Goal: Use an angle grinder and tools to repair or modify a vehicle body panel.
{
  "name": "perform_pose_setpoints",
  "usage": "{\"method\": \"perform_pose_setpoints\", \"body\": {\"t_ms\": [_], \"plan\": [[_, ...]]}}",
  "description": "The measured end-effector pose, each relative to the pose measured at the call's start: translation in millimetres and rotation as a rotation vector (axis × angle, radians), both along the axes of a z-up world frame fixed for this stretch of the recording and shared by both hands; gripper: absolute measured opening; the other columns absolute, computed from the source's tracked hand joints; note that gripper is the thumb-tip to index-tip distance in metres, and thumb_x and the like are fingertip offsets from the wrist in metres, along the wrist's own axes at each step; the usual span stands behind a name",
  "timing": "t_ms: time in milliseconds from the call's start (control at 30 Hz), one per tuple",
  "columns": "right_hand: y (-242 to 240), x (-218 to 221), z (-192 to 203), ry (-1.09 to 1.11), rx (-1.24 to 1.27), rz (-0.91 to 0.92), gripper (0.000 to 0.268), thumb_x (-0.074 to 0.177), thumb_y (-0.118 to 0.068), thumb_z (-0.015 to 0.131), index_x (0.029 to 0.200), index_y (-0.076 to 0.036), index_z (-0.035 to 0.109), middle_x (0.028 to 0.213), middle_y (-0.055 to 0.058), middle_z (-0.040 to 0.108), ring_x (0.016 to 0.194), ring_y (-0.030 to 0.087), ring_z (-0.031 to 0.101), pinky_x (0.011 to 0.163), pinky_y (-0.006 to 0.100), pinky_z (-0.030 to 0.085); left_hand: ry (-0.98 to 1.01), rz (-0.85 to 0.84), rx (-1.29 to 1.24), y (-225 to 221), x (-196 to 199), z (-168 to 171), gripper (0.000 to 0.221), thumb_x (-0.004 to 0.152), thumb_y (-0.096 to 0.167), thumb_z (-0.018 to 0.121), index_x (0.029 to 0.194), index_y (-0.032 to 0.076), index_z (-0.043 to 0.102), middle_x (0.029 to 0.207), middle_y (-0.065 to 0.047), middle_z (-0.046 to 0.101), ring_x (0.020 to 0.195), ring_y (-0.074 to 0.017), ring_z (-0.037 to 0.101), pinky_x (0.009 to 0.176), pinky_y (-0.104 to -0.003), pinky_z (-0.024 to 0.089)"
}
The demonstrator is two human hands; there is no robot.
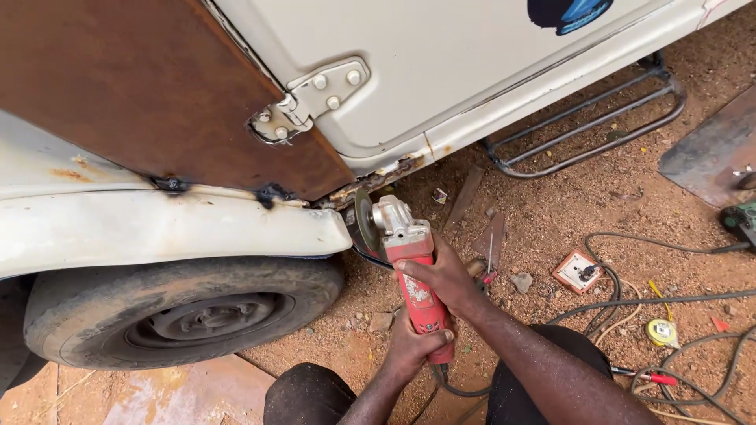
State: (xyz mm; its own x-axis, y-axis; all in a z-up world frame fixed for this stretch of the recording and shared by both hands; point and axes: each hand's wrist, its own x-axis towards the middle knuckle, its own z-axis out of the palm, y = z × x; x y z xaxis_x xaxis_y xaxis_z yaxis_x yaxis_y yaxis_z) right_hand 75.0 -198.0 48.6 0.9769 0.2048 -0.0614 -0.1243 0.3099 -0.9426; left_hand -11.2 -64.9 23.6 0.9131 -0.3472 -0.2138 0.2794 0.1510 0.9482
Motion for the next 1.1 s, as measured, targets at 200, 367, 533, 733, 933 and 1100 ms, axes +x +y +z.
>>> {"method": "perform_pose_setpoints", "body": {"t_ms": [200,367,533,733,933,1100], "plan": [[-5,7,-7,0.119,-0.055,0.046,0.061,0.082,-0.022,0.079,0.133,-0.005,0.05,0.109,0.012,0.07,0.095,0.018,0.074,0.083,0.038,0.065,-0.015,0.051,0.066,-9,5,-17,0.046,0.074,0.014,0.08,0.114,0.002,0.059,0.097,-0.008,0.069,0.087,-0.0164,0.072,0.084,-0.036,0.062],[0,16,10,0.132,-0.157,0.012,0.052,0.083,-0.023,0.081,0.124,-0.004,0.057,0.103,0.009,0.072,0.09,0.015,0.072,0.079,0.035,0.063,-0.136,0.189,0.267,-17,22,8,0.056,0.068,0.012,0.08,0.118,0.005,0.055,0.095,-0.007,0.07,0.082,-0.0152,0.072,0.079,-0.034,0.062],[8,19,34,0.032,-0.301,-0.065,0.038,0.081,-0.022,0.086,0.107,0.0,0.07,0.094,0.007,0.074,0.083,0.012,0.069,0.074,0.032,0.06,-0.008,0.283,0.138,-27,26,46,0.063,0.068,0.011,0.079,0.124,0.005,0.052,0.094,-0.009,0.067,0.072,-0.0167,0.068,0.061,-0.034,0.058],[9,28,51,-0.078,-0.431,-0.183,0.042,0.075,-0.019,0.086,0.108,-0.002,0.067,0.095,0.006,0.074,0.083,0.013,0.071,0.074,0.031,0.061,-0.086,0.263,0.067,-23,36,57,0.07,0.07,0.013,0.079,0.132,0.006,0.047,0.099,-0.009,0.067,0.075,-0.0142,0.068,0.06,-0.03,0.058],[4,38,43,-0.138,-0.496,-0.263,0.048,0.073,-0.019,0.087,0.112,-0.003,0.064,0.098,0.007,0.073,0.086,0.015,0.071,0.077,0.032,0.061,-0.246,0.19,0.279,-20,44,49,0.081,0.075,0.021,0.084,0.141,0.007,0.039,0.112,-0.009,0.066,0.093,-0.0159,0.071,0.078,-0.034,0.062],[10,36,15,-0.118,-0.493,-0.228,0.058,0.071,-0.02,0.088,0.118,-0.002,0.06,0.104,0.008,0.072,0.092,0.016,0.071,0.081,0.033,0.061,-0.203,0.143,0.157,-17,37,36,0.084,0.076,0.015,0.078,0.146,0.007,0.034,0.119,-0.013,0.063,0.1,-0.0202,0.071,0.084,-0.036,0.064]]}}
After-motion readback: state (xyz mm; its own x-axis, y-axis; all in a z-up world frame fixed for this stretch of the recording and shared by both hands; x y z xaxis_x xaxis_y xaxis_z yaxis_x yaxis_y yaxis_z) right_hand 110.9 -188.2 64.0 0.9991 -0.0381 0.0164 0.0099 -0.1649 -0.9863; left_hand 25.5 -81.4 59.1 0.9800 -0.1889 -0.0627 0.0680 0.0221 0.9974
